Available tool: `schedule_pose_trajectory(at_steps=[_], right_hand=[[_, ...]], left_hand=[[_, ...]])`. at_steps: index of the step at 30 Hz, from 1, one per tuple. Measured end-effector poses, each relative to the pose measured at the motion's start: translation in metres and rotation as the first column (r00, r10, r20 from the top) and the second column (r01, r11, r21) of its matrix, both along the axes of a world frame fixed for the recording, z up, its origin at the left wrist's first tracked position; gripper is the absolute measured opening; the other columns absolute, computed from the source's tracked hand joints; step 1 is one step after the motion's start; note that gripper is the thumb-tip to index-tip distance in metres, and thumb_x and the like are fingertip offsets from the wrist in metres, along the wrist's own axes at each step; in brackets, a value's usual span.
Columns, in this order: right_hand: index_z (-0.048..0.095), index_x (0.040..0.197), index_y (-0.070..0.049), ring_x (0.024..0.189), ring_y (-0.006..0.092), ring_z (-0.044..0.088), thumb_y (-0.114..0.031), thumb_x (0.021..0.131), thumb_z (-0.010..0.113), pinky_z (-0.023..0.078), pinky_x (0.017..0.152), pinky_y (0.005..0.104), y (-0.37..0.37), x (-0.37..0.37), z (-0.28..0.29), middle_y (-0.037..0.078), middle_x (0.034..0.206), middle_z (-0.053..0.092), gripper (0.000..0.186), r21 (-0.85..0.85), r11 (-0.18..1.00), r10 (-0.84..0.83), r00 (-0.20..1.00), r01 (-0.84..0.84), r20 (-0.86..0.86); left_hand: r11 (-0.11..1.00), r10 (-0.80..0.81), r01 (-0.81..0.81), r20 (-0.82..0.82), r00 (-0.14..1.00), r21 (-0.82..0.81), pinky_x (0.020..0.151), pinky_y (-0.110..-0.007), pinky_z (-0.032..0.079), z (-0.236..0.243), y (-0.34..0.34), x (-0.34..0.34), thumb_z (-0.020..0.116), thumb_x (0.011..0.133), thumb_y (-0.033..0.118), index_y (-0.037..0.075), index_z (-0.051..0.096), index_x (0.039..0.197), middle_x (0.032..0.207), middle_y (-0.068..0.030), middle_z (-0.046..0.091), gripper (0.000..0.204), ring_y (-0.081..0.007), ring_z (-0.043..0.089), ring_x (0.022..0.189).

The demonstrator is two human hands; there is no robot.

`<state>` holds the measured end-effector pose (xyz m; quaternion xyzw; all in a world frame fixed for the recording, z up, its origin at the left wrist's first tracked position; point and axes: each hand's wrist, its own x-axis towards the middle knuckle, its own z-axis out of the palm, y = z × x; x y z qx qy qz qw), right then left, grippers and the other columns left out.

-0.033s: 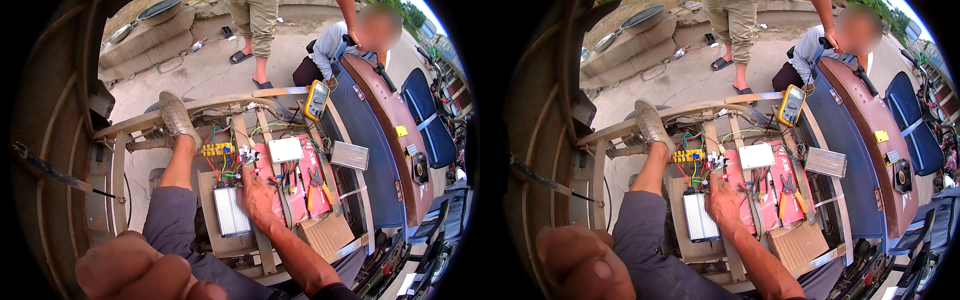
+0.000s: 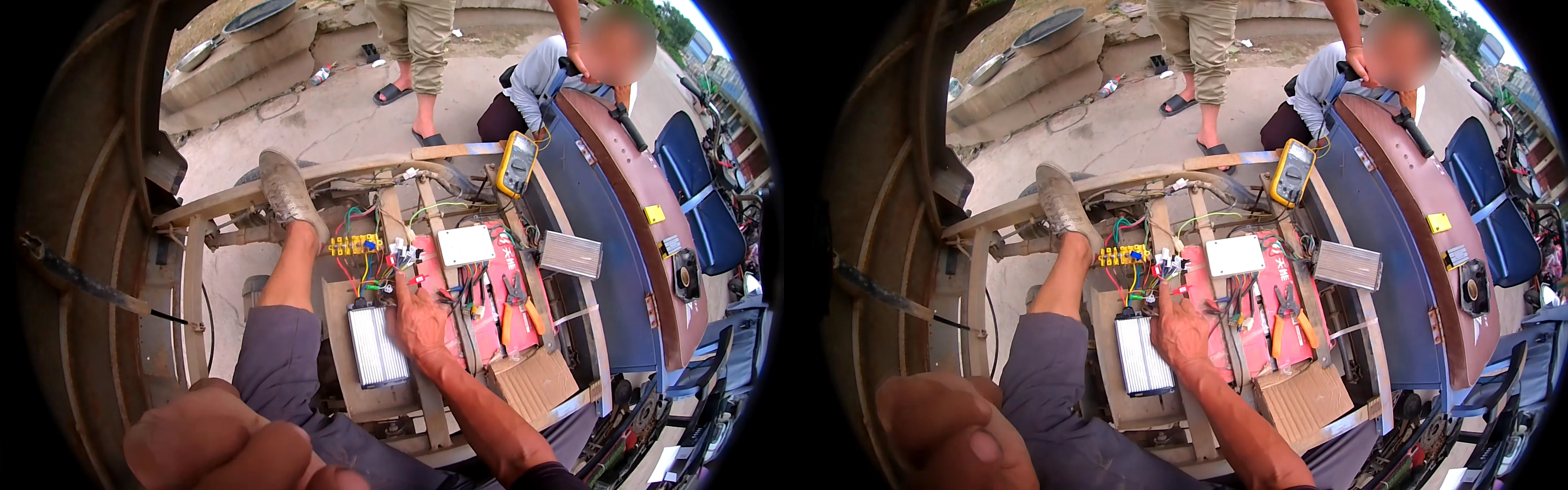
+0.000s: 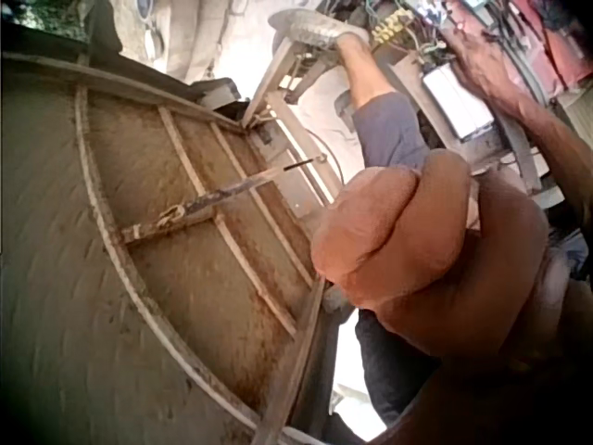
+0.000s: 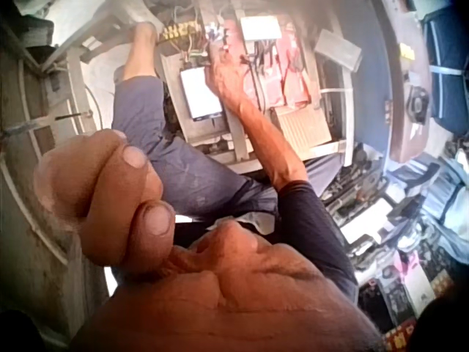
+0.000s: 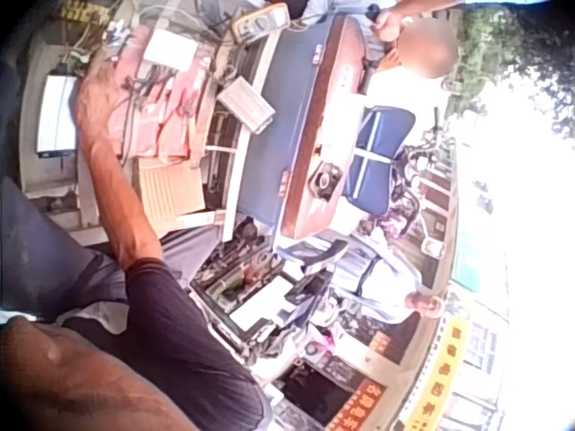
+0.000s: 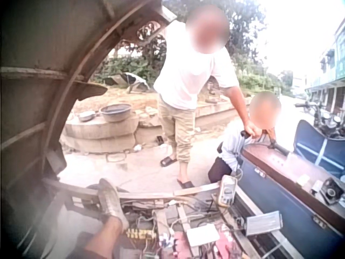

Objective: The person connects and organizes electrical wires within a vehicle chassis by hand, occasionally using a multimeter to check connections while receiving assistance from another person.

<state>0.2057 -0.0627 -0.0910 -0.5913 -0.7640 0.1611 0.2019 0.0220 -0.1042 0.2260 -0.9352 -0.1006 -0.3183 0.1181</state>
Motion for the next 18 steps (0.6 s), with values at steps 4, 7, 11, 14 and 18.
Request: schedule_pose_trajectory(at_steps=[4, 7, 11, 14, 18], right_hand=[[0.046, 0.143, -0.004, 0.088, 0.0285, 0.063, -0.017, 0.082, 0.059, 0.051, 0.067, 0.0472, -0.001, 0.004, -0.01, 0.009, 0.09, 0.07, 0.064, 0.008, 1.0, 0.01, 1.0, -0.01, 0.009], [0.046, 0.143, -0.003, 0.088, 0.0283, 0.063, -0.017, 0.082, 0.06, 0.051, 0.067, 0.0467, -0.002, -0.001, -0.004, 0.009, 0.089, 0.07, 0.063, -0.012, 0.999, 0.031, 1.0, -0.031, 0.004], [0.048, 0.141, -0.003, 0.086, 0.0277, 0.064, -0.017, 0.081, 0.06, 0.05, 0.066, 0.0467, -0.002, -0.016, 0.003, 0.009, 0.086, 0.07, 0.063, 0.039, 0.997, 0.067, 0.996, -0.065, -0.057], [0.053, 0.135, 0.002, 0.081, 0.0283, 0.063, -0.01, 0.079, 0.062, 0.054, 0.069, 0.0425, -0.001, 0.01, 0.008, 0.011, 0.086, 0.069, 0.058, 0.062, 0.998, 0.007, 1.0, -0.008, 0.018], [0.052, 0.137, 0.0, 0.08, 0.0297, 0.063, -0.013, 0.08, 0.062, 0.052, 0.066, 0.0453, -0.001, 0.0, -0.001, 0.013, 0.083, 0.067, 0.059, 0.104, 0.994, 0.041, 0.999, -0.039, -0.013]], left_hand=[[0.988, 0.15, -0.151, 0.013, 0.989, 0.037, 0.051, -0.032, 0.042, 0.003, -0.011, 0.013, 0.056, 0.089, 0.003, 0.011, 0.042, 0.134, 0.111, -0.0106, 0.053, 0.048, -0.0229, 0.056, 0.075], [0.963, 0.188, -0.206, 0.116, 0.975, 0.173, 0.055, -0.033, 0.044, -0.018, -0.019, 0.001, 0.052, 0.096, 0.013, 0.013, 0.037, 0.143, 0.11, -0.0087, 0.052, 0.049, -0.0223, 0.059, 0.078], [0.951, 0.288, -0.307, 0.402, 0.869, -0.019, 0.053, -0.035, 0.044, -0.037, 0.004, 0.01, 0.06, 0.084, 0.01, 0.01, 0.056, 0.108, 0.091, -0.0088, 0.061, 0.024, -0.0239, 0.059, 0.064], [0.907, 0.391, -0.298, 0.333, 0.858, -0.299, 0.054, -0.039, 0.05, -0.102, 0.09, 0.019, 0.059, 0.075, -0.003, 0.003, 0.064, 0.096, 0.089, -0.01, 0.065, 0.022, -0.0288, 0.064, 0.064], [0.445, 0.621, -0.454, -0.1, 0.778, -0.772, 0.083, -0.043, 0.05, -0.183, 0.104, -0.001, 0.053, 0.092, 0.006, 0.0, 0.059, 0.118, 0.102, -0.018, 0.063, 0.027, -0.0365, 0.065, 0.093]])
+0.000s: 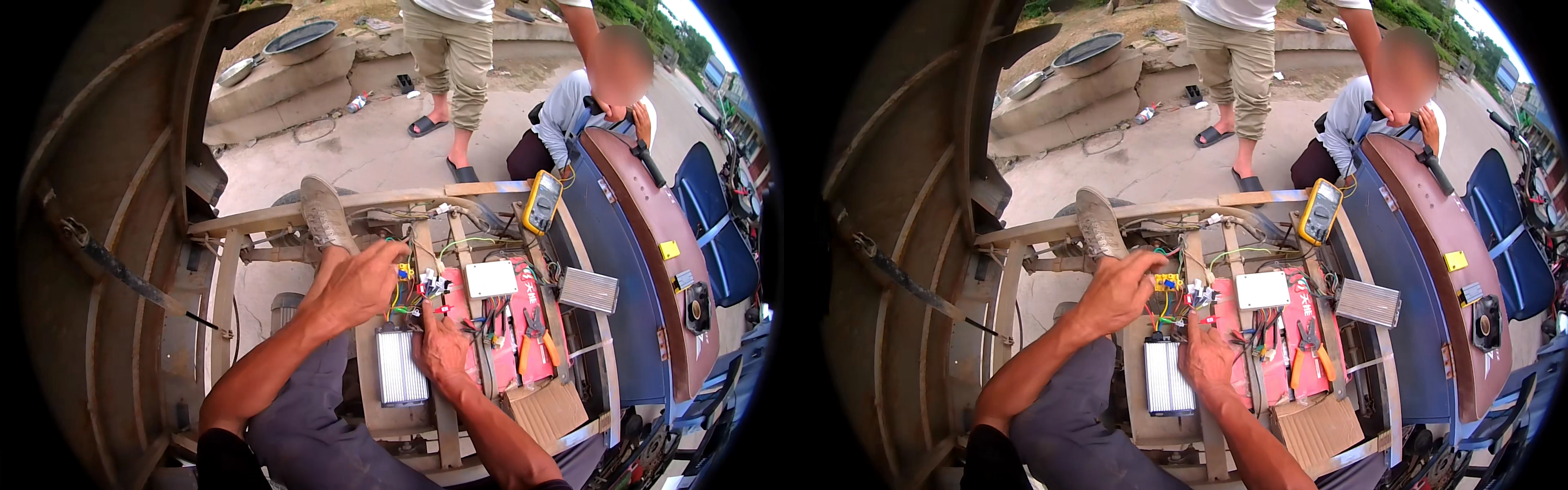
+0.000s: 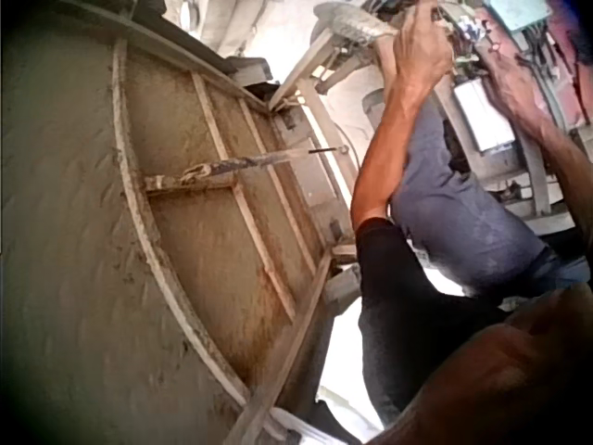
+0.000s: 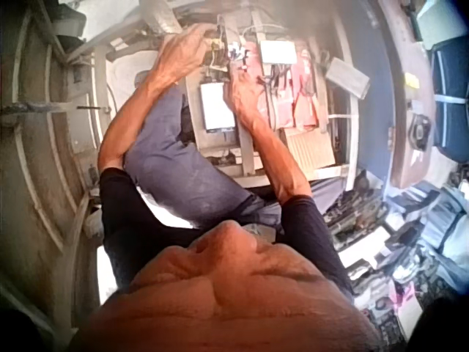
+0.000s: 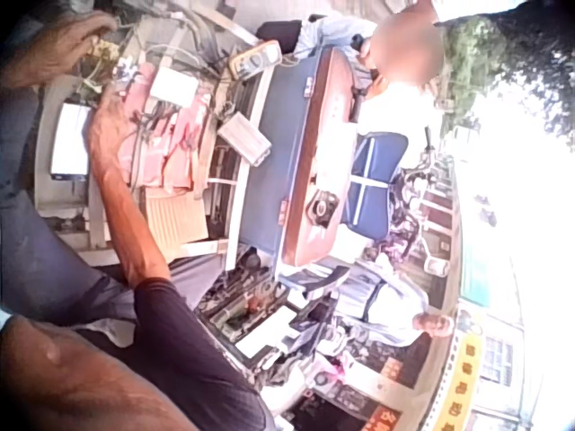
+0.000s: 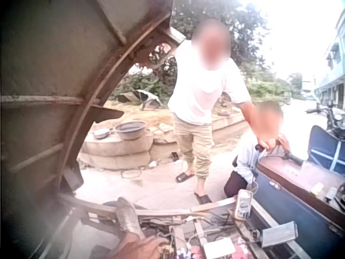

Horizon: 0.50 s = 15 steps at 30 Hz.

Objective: The person connects and organizes electrical wires within a vehicle chassis by hand, occasionally using a multimeter to check connections while receiving assistance from another person.

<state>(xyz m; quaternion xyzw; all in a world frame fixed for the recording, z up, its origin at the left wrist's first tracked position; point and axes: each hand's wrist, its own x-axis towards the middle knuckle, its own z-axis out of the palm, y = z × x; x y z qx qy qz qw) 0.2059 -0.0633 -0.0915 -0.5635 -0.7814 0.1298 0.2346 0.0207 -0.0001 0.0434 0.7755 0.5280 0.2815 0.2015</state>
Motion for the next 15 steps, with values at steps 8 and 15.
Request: schedule_pose_trajectory(at_steps=[8, 15], right_hand=[[0.054, 0.136, -0.006, 0.08, 0.0293, 0.063, -0.016, 0.082, 0.063, 0.049, 0.064, 0.0482, 0.001, 0.001, -0.004, 0.012, 0.083, 0.065, 0.056, 0.066, 0.997, 0.045, 0.998, -0.041, -0.052], [0.059, 0.131, -0.004, 0.08, 0.0272, 0.063, -0.012, 0.081, 0.063, 0.052, 0.068, 0.0407, -0.002, 0.003, 0.009, 0.01, 0.083, 0.064, 0.051, 0.076, 0.991, 0.106, 0.993, -0.11, 0.053]], left_hand=[[0.929, -0.18, 0.119, -0.146, 0.973, -0.35, 0.109, -0.049, 0.039, -0.08, 0.011, -0.001, 0.05, 0.1, 0.025, 0.003, 0.049, 0.139, 0.139, -0.033, 0.04, 0.045, -0.0508, 0.049, 0.124], [0.911, -0.234, 0.184, -0.095, 0.968, -0.368, 0.109, -0.045, 0.04, -0.092, 0.008, 0.012, 0.05, 0.098, 0.021, -0.002, 0.054, 0.132, 0.137, -0.0288, 0.048, 0.041, -0.0451, 0.049, 0.126]])
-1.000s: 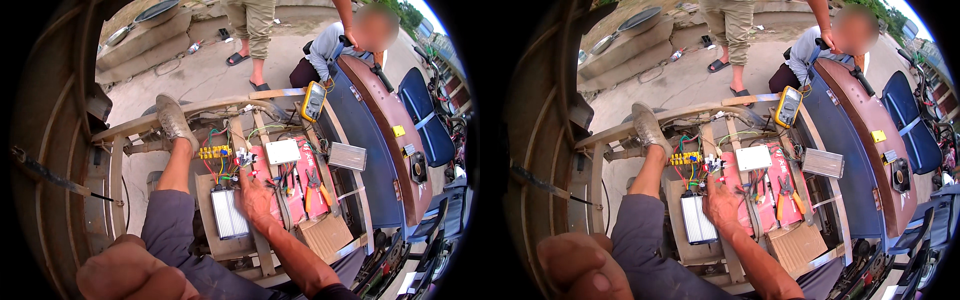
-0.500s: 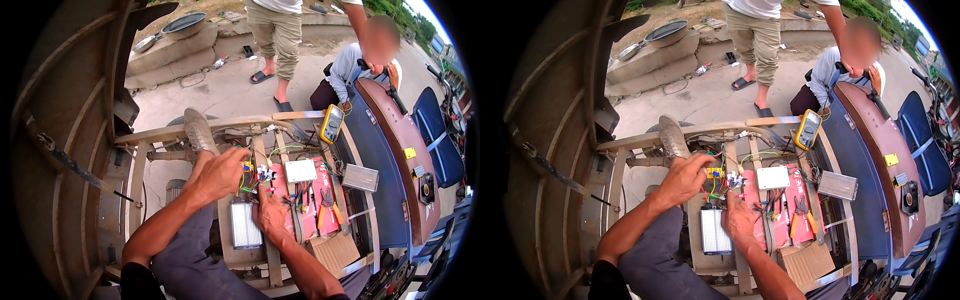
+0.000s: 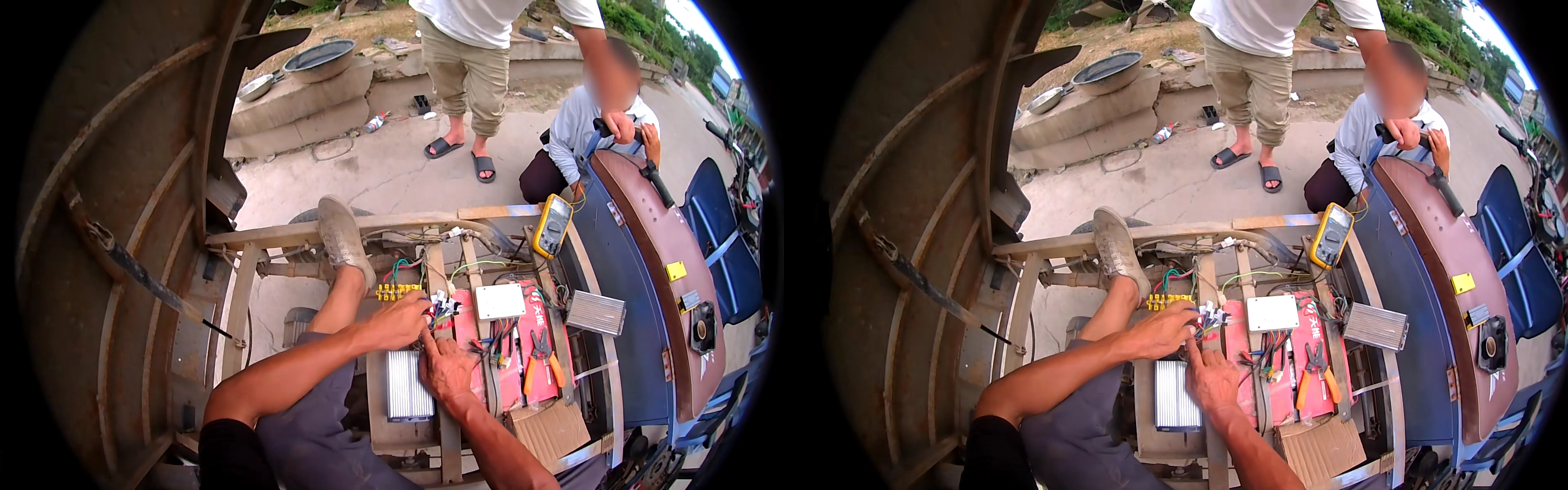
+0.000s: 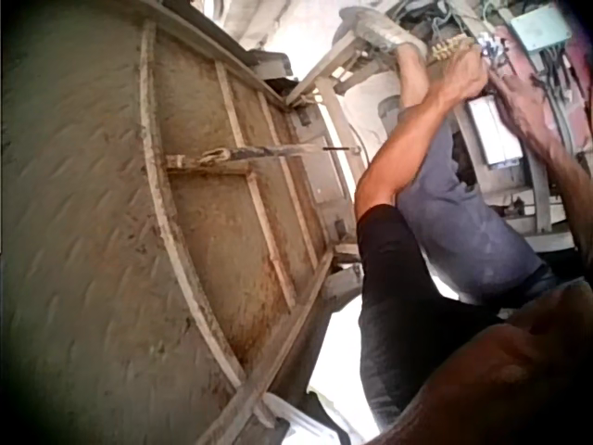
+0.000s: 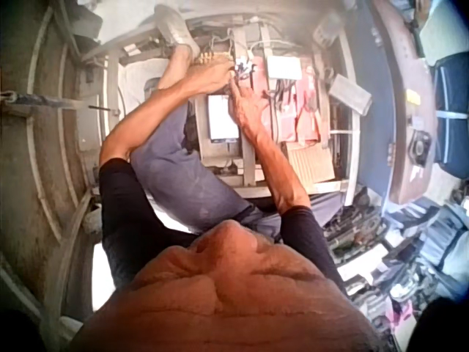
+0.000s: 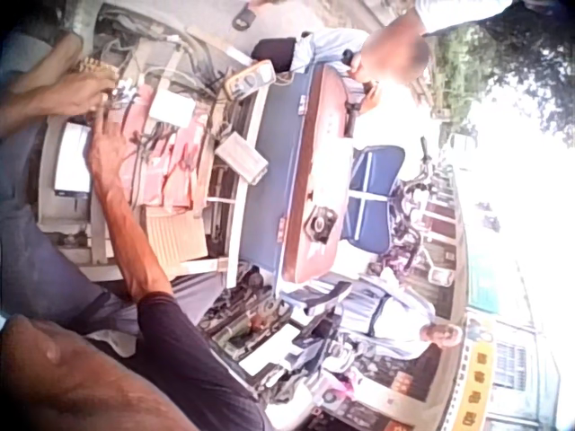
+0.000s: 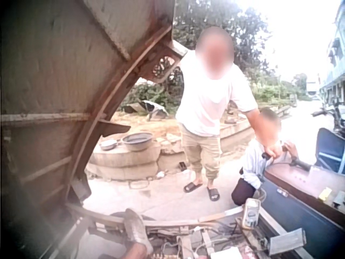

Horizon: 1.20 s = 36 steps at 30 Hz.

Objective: The person connects and organizes electrical wires within a vehicle chassis by hand, occasionally using a multimeter to check connections while receiving assistance from another person.

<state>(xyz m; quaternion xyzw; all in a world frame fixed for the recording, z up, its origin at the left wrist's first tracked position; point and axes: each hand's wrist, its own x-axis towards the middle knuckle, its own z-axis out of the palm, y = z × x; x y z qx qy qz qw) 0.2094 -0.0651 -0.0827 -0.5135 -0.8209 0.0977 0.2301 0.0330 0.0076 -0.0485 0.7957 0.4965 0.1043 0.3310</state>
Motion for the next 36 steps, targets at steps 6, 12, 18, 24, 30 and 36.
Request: schedule_pose_trajectory(at_steps=[6, 12, 18, 24, 30, 36], right_hand=[[0.059, 0.128, -0.001, 0.075, 0.0281, 0.061, -0.017, 0.082, 0.064, 0.048, 0.061, 0.044, 0.003, -0.001, -0.02, 0.01, 0.082, 0.063, 0.049, -0.003, 0.999, -0.044, 0.997, 0.044, -0.058], [0.049, 0.139, 0.002, 0.076, 0.0298, 0.062, -0.018, 0.081, 0.062, 0.047, 0.062, 0.0475, 0.001, -0.007, -0.01, 0.012, 0.083, 0.064, 0.062, -0.052, 0.994, -0.093, 0.995, 0.091, -0.026], [0.047, 0.141, 0.002, 0.078, 0.0305, 0.062, -0.017, 0.08, 0.062, 0.048, 0.062, 0.0481, 0.002, -0.004, -0.013, 0.013, 0.084, 0.065, 0.065, -0.088, 0.991, -0.103, 0.994, 0.1, -0.03], [0.048, 0.139, 0.001, 0.076, 0.0311, 0.062, -0.017, 0.08, 0.062, 0.049, 0.063, 0.049, 0.002, -0.006, -0.009, 0.016, 0.08, 0.065, 0.063, -0.101, 0.99, -0.102, 0.995, 0.1, -0.018], [0.049, 0.138, -0.001, 0.073, 0.0317, 0.062, -0.016, 0.08, 0.062, 0.049, 0.063, 0.0491, 0.003, -0.002, -0.013, 0.015, 0.076, 0.064, 0.061, -0.095, 0.989, -0.121, 0.992, 0.117, -0.045], [0.049, 0.138, -0.003, 0.075, 0.0319, 0.063, -0.017, 0.081, 0.061, 0.049, 0.064, 0.0498, 0.001, -0.004, -0.007, 0.015, 0.078, 0.065, 0.06, -0.129, 0.984, -0.13, 0.991, 0.125, -0.034]], left_hand=[[0.995, -0.096, 0.092, 0.154, 0.983, 0.032, 0.1, -0.045, 0.045, 0.016, -0.006, 0.017, 0.049, 0.092, 0.01, -0.004, 0.059, 0.113, 0.118, -0.0223, 0.06, 0.027, -0.0377, 0.058, 0.114], [0.992, -0.106, 0.091, 0.176, 0.979, 0.089, 0.098, -0.042, 0.047, 0.013, 0.008, 0.0, 0.046, 0.094, 0.008, -0.001, 0.058, 0.115, 0.113, -0.0186, 0.063, 0.027, -0.0369, 0.061, 0.109], [0.793, 0.489, -0.556, 0.284, 0.825, 0.25, 0.08, -0.035, 0.052, -0.01, 0.034, -0.045, 0.053, 0.094, 0.015, 0.0, 0.063, 0.114, 0.103, -0.0172, 0.068, 0.027, -0.0259, 0.066, 0.09], [0.594, 0.798, -0.607, 0.288, 0.529, -0.529, 0.089, -0.034, 0.049, -0.071, 0.054, -0.098, 0.053, 0.1, 0.037, 0.006, 0.064, 0.12, 0.106, -0.0127, 0.069, 0.038, -0.0242, 0.065, 0.102], [0.489, 0.862, -0.447, 0.335, 0.382, -0.749, 0.095, -0.032, 0.046, -0.052, 0.05, -0.075, 0.047, 0.104, 0.045, 0.005, 0.057, 0.131, 0.115, -0.0076, 0.067, 0.049, -0.0175, 0.06, 0.108], [0.555, 0.822, -0.408, 0.402, 0.404, -0.725, 0.092, -0.033, 0.049, -0.047, 0.048, -0.079, 0.046, 0.104, 0.042, -0.002, 0.057, 0.13, 0.114, -0.0118, 0.067, 0.052, -0.0197, 0.063, 0.104]])
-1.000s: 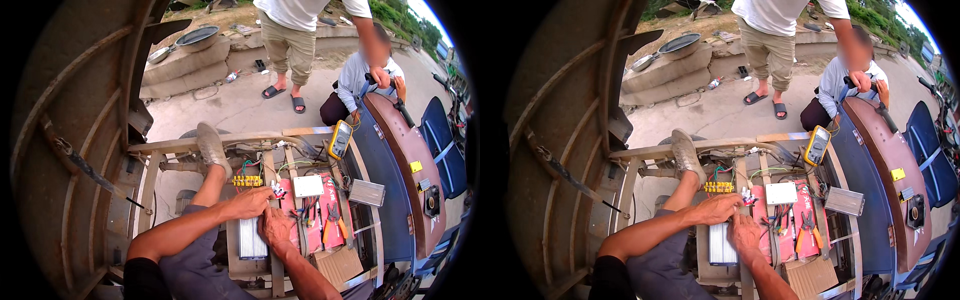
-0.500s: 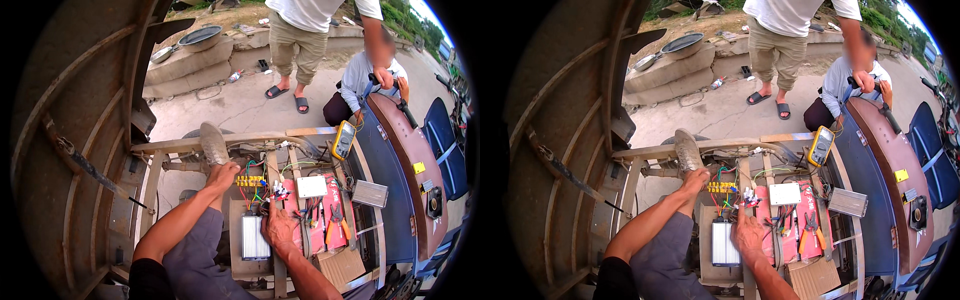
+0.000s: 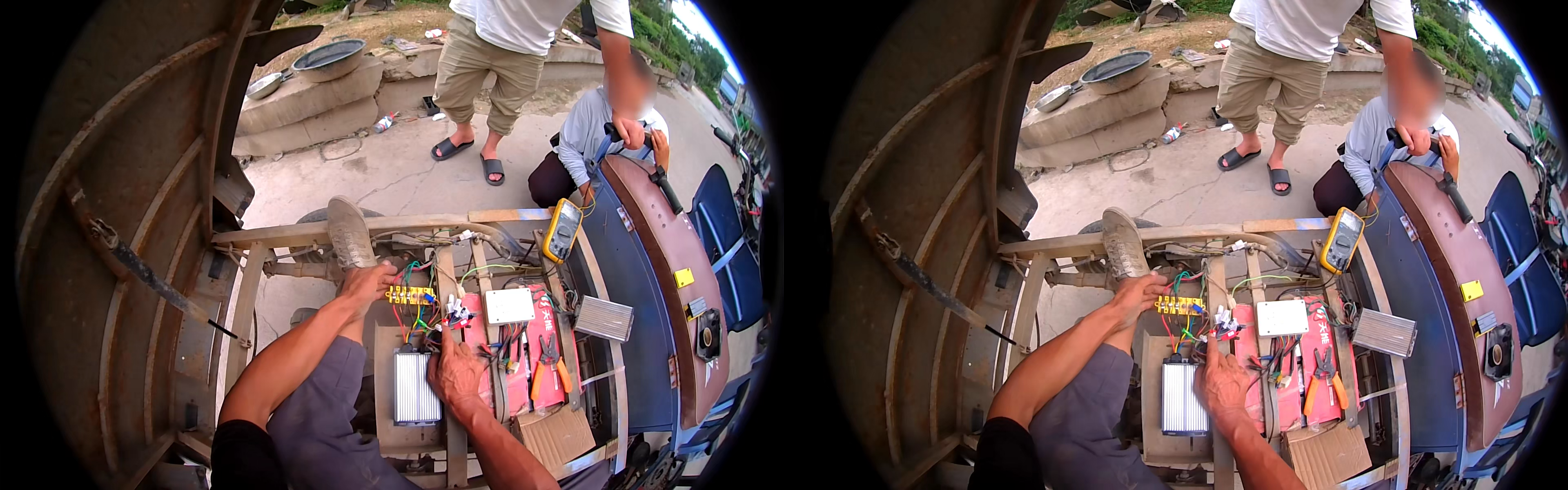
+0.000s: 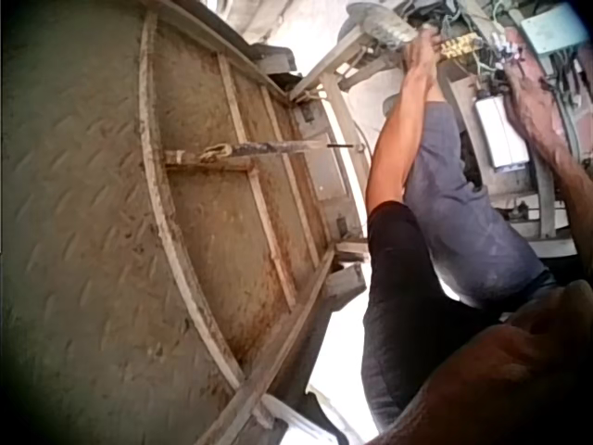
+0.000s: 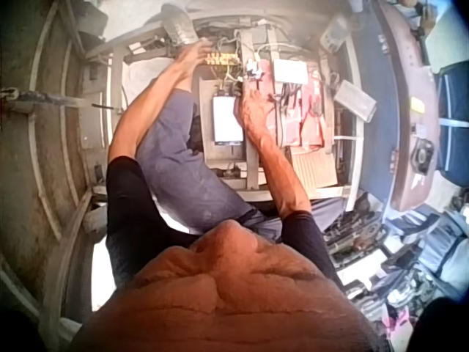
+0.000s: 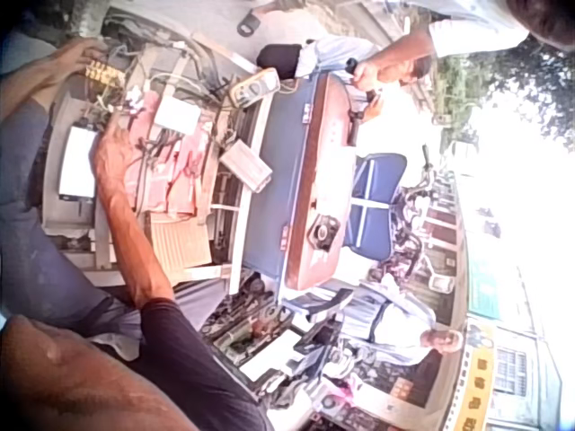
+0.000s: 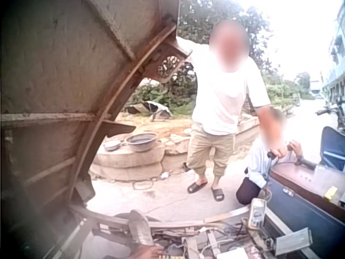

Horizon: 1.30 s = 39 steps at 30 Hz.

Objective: The person connects and organizes electrical wires within a vehicle chassis by hand, occasionally using a multimeter to check connections while receiving assistance from another person.

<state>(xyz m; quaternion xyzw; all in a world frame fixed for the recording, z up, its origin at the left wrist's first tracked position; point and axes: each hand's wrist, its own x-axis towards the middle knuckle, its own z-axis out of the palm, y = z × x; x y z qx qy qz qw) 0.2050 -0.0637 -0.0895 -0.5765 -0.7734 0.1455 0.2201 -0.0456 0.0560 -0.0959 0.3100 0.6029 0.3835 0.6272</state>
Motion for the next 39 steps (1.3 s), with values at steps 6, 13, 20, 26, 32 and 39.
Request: schedule_pose_trajectory(at_steps=[6, 13, 20, 26, 32, 39], right_hand=[[0.049, 0.138, -0.005, 0.077, 0.0325, 0.063, -0.019, 0.082, 0.062, 0.048, 0.065, 0.0501, 0.0, 0.002, -0.004, 0.015, 0.082, 0.065, 0.059, -0.009, 1.0, -0.005, 1.0, 0.005, -0.013], [0.049, 0.139, -0.005, 0.076, 0.0324, 0.062, -0.019, 0.082, 0.062, 0.048, 0.065, 0.0502, -0.001, 0.0, 0.002, 0.015, 0.08, 0.064, 0.06, -0.012, 1.0, -0.008, 1.0, 0.008, 0.001], [0.05, 0.138, -0.006, 0.076, 0.032, 0.062, -0.02, 0.082, 0.062, 0.047, 0.065, 0.0504, 0.0, 0.001, -0.003, 0.015, 0.081, 0.064, 0.059, -0.028, 1.0, -0.014, 1.0, 0.013, -0.017], [0.051, 0.137, -0.004, 0.079, 0.032, 0.064, -0.019, 0.082, 0.062, 0.049, 0.064, 0.0494, 0.0, 0.001, -0.002, 0.015, 0.085, 0.068, 0.058, -0.027, 1.0, -0.004, 1.0, 0.003, -0.016], [0.052, 0.135, -0.002, 0.078, 0.0318, 0.064, -0.019, 0.082, 0.062, 0.05, 0.065, 0.0488, 0.0, 0.002, -0.002, 0.016, 0.083, 0.068, 0.056, -0.032, 0.999, -0.001, 1.0, 0.001, -0.003], [0.052, 0.134, -0.001, 0.08, 0.0313, 0.064, -0.018, 0.082, 0.062, 0.05, 0.066, 0.0482, 0.0, 0.001, -0.001, 0.016, 0.084, 0.068, 0.056, -0.017, 1.0, -0.009, 1.0, 0.009, 0.011]], left_hand=[[0.999, -0.038, 0.037, 0.005, 0.999, 0.035, 0.083, -0.031, 0.053, 0.017, 0.002, 0.011, 0.045, 0.105, 0.041, -0.004, 0.062, 0.121, 0.103, -0.0098, 0.067, 0.051, -0.0171, 0.065, 0.092], [1.0, -0.029, 0.029, 0.048, 0.998, -0.003, 0.079, -0.029, 0.053, 0.016, 0.004, 0.011, 0.049, 0.103, 0.04, 0.0, 0.065, 0.112, 0.098, -0.0052, 0.065, 0.044, -0.0135, 0.064, 0.087], [0.998, 0.021, -0.013, 0.116, 0.993, -0.069, 0.077, -0.029, 0.049, 0.024, 0.0, 0.022, 0.061, 0.097, 0.029, 0.007, 0.064, 0.103, 0.091, 0.0004, 0.063, 0.023, -0.0101, 0.06, 0.083], [0.998, -0.033, 0.035, 0.06, 0.998, -0.042, 0.086, -0.032, 0.054, 0.009, 0.004, 0.015, 0.062, 0.097, 0.021, 0.002, 0.062, 0.113, 0.101, -0.0058, 0.067, 0.024, -0.0147, 0.066, 0.093], [0.996, -0.079, 0.079, -0.014, 0.997, -0.045, 0.078, -0.03, 0.055, 0.006, 0.005, 0.025, 0.065, 0.097, 0.023, 0.003, 0.062, 0.111, 0.095, -0.0019, 0.067, 0.025, -0.0099, 0.064, 0.084], [0.992, -0.103, 0.097, -0.089, 0.991, -0.075, 0.071, -0.03, 0.054, 0.007, 0.005, 0.023, 0.063, 0.098, 0.026, 0.005, 0.061, 0.102, 0.087, -0.0011, 0.062, 0.021, -0.011, 0.06, 0.077]])
